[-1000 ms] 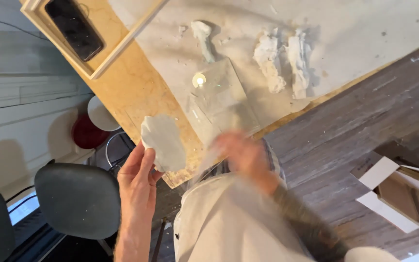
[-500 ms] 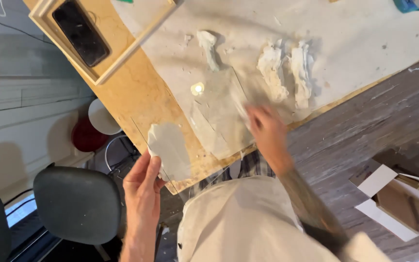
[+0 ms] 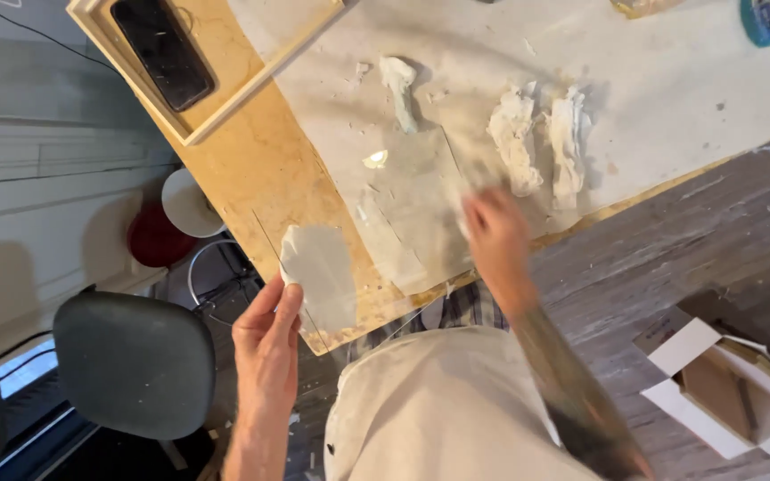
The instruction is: Cleaning a small rectangular glass pane using a spray cleaner and paper towels on a workbench in a workshop.
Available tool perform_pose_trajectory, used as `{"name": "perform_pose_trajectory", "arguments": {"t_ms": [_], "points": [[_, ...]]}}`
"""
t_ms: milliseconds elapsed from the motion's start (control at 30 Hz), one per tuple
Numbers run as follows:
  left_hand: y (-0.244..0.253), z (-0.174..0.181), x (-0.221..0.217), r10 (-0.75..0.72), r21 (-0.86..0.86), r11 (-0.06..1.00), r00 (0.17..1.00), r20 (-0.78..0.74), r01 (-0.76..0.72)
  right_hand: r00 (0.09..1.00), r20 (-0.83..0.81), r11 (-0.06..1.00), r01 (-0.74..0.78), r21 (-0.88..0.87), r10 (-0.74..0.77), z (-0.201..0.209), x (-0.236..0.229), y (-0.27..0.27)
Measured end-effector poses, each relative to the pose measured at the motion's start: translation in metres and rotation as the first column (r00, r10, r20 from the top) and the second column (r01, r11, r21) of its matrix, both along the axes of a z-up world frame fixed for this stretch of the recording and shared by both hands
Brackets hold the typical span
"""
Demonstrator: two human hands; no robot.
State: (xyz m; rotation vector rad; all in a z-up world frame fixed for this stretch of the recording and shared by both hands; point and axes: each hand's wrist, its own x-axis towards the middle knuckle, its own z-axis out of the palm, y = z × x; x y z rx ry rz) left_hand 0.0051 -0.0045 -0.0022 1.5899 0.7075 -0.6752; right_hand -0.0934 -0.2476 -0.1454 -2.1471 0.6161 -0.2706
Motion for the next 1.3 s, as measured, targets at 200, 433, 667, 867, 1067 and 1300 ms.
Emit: {"name": "perform_pose_trajectory", "arguments": {"t_ms": [200, 433, 667, 867, 1067, 1300], "points": [[-0.003, 0.002, 0.000, -0.042, 0.018, 0.999, 0.999, 0.032, 0.041, 0.998, 0.042, 0.997, -0.045, -0.065, 0.047, -0.011, 0.011, -0.007], [0.005, -0.011, -0.013, 0.014, -0.063, 0.998, 0.997, 0.073, -0.010, 0.999, 0.050, 0.990, 0.015, -0.139, -0.008, -0.040, 0.044, -0.013], [0.002, -0.014, -0.014, 0.002, -0.004, 1.000, 0.964, 0.265, -0.001, 0.997, -0.038, 0.991, 0.063, -0.121, -0.068, -0.025, -0.055, 0.008], [0.007, -0.020, -0.012, -0.059, -0.016, 0.998, 0.946, 0.318, 0.067, 0.967, 0.253, 1.000, 0.004, -0.019, 0.001, 0.031, -0.018, 0.077], [0.010, -0.022, -0.016, -0.056, 0.016, 0.998, 0.938, 0.341, 0.054, 0.970, 0.240, 0.995, 0.048, -0.087, -0.026, 0.008, -0.033, 0.064], [0.002, -0.016, -0.020, -0.049, -0.009, 0.998, 0.943, 0.331, 0.056, 0.997, 0.060, 0.987, 0.052, -0.153, -0.043, -0.046, -0.081, 0.020]]}}
